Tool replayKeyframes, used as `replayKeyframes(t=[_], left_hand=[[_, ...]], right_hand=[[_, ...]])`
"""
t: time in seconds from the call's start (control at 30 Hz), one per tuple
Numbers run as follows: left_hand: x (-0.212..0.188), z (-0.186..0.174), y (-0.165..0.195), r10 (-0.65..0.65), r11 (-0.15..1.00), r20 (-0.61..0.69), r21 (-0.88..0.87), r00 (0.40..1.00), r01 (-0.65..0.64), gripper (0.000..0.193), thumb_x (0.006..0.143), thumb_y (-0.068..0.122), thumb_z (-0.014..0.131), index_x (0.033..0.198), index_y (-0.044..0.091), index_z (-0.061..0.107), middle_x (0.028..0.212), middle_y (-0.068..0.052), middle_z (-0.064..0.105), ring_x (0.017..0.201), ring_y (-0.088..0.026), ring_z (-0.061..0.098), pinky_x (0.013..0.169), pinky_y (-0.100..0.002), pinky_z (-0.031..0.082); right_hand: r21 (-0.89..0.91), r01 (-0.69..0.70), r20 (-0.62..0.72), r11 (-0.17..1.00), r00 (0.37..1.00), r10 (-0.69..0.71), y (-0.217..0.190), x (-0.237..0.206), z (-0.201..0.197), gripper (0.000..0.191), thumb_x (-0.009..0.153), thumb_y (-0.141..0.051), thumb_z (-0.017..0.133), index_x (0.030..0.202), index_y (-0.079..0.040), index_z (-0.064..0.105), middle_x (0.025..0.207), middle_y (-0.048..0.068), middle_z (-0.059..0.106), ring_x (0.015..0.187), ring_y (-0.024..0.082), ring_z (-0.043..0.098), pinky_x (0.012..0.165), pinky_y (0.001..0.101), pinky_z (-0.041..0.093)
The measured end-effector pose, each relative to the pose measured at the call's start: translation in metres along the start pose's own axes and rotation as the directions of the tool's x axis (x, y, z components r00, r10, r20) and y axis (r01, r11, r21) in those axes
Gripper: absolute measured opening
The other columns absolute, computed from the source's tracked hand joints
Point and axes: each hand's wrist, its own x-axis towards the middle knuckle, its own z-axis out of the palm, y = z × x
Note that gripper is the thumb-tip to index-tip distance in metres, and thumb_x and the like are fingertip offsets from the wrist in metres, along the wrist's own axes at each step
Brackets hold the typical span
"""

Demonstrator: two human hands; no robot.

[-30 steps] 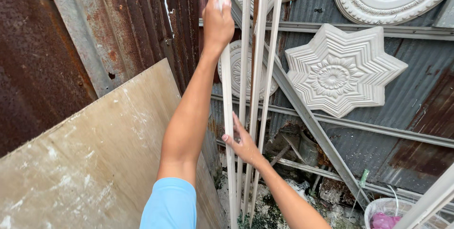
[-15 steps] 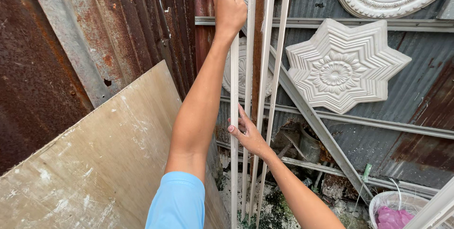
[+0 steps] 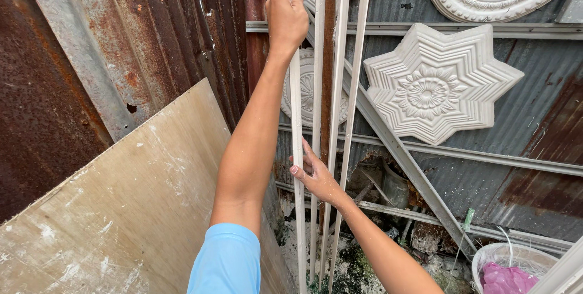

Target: The person scrapes dried plaster residue off long decorative molding strips laid on a rack, using a small hand scraper along the grooves. They then brush the strips with a green hand brush, carry the cleaned moldings, and lean them against a storage rack with other plaster ornaments.

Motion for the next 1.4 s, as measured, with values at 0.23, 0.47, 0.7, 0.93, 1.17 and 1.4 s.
replayKeyframes(t=[0.23, 0.47, 0.7, 0.93, 1.17, 1.4], left_hand=[[-0.002, -0.007, -0.019, 0.092, 0.996, -0.004, -0.017, 0.996, -0.092, 0.050, 0.109, 0.008, 0.053, 0.156, 0.001, 0.039, 0.148, -0.026, 0.060, 0.137, -0.038, 0.062, 0.116, -0.041, 0.051], [-0.030, 0.000, -0.032, 0.154, 0.981, 0.030, -0.128, 0.988, -0.149, 0.061, 0.111, 0.005, 0.053, 0.165, 0.018, 0.028, 0.155, -0.022, 0.058, 0.144, -0.037, 0.058, 0.120, -0.040, 0.049], [-0.046, 0.014, -0.055, 0.138, 0.978, 0.034, -0.163, 0.990, -0.131, 0.058, 0.112, 0.007, 0.054, 0.164, 0.016, 0.029, 0.157, -0.022, 0.054, 0.145, -0.038, 0.055, 0.121, -0.041, 0.047], [-0.086, 0.016, -0.058, -0.029, 0.998, -0.009, -0.061, 1.000, 0.028, 0.042, 0.107, 0.017, 0.057, 0.149, 0.010, 0.050, 0.126, -0.020, 0.074, 0.119, -0.038, 0.072, 0.101, -0.043, 0.058], [-0.199, 0.006, -0.075, -0.283, 0.941, -0.064, 0.174, 0.957, 0.290, 0.026, 0.102, 0.021, 0.064, 0.121, 0.005, 0.069, 0.099, -0.022, 0.076, 0.093, -0.041, 0.073, 0.079, -0.049, 0.057], [-0.224, 0.034, -0.149, -0.293, 0.948, -0.018, 0.125, 0.956, 0.293, 0.031, 0.103, 0.017, 0.064, 0.125, -0.004, 0.066, 0.101, -0.025, 0.076, 0.094, -0.035, 0.077, 0.085, -0.046, 0.057]], right_hand=[[-0.044, -0.025, -0.004, 0.999, 1.000, 0.025, 0.004, 0.002, 0.006, 0.117, 0.079, -0.076, 0.061, 0.166, -0.020, 0.006, 0.145, 0.025, 0.055, 0.135, 0.038, 0.057, 0.108, 0.0529, 0.047], [-0.023, -0.073, -0.005, 0.997, 0.997, 0.072, 0.022, -0.005, 0.013, 0.120, 0.078, -0.075, 0.063, 0.165, -0.020, 0.002, 0.148, 0.026, 0.052, 0.139, 0.039, 0.052, 0.110, 0.0531, 0.045], [0.005, -0.078, -0.027, 0.997, 0.997, 0.078, 0.055, 0.005, 0.010, 0.113, 0.086, -0.071, 0.061, 0.166, -0.018, 0.002, 0.160, 0.027, 0.036, 0.149, 0.039, 0.038, 0.118, 0.0516, 0.036], [-0.036, -0.242, -0.007, 0.970, 0.970, 0.242, 0.128, -0.017, 0.004, 0.091, 0.097, -0.054, 0.055, 0.166, -0.016, 0.010, 0.166, 0.022, 0.023, 0.150, 0.036, 0.035, 0.118, 0.0489, 0.035], [0.010, -0.424, -0.018, 0.906, 0.905, 0.424, 0.265, -0.192, 0.015, 0.065, 0.100, -0.043, 0.060, 0.150, -0.003, 0.045, 0.149, 0.015, 0.058, 0.136, 0.024, 0.057, 0.111, 0.0372, 0.045], [0.219, -0.828, -0.156, 0.516, 0.492, 0.856, 0.273, -0.410, -0.011, 0.055, 0.096, -0.040, 0.064, 0.145, -0.017, 0.056, 0.113, 0.007, 0.069, 0.092, 0.017, 0.065, 0.074, 0.0308, 0.054]])
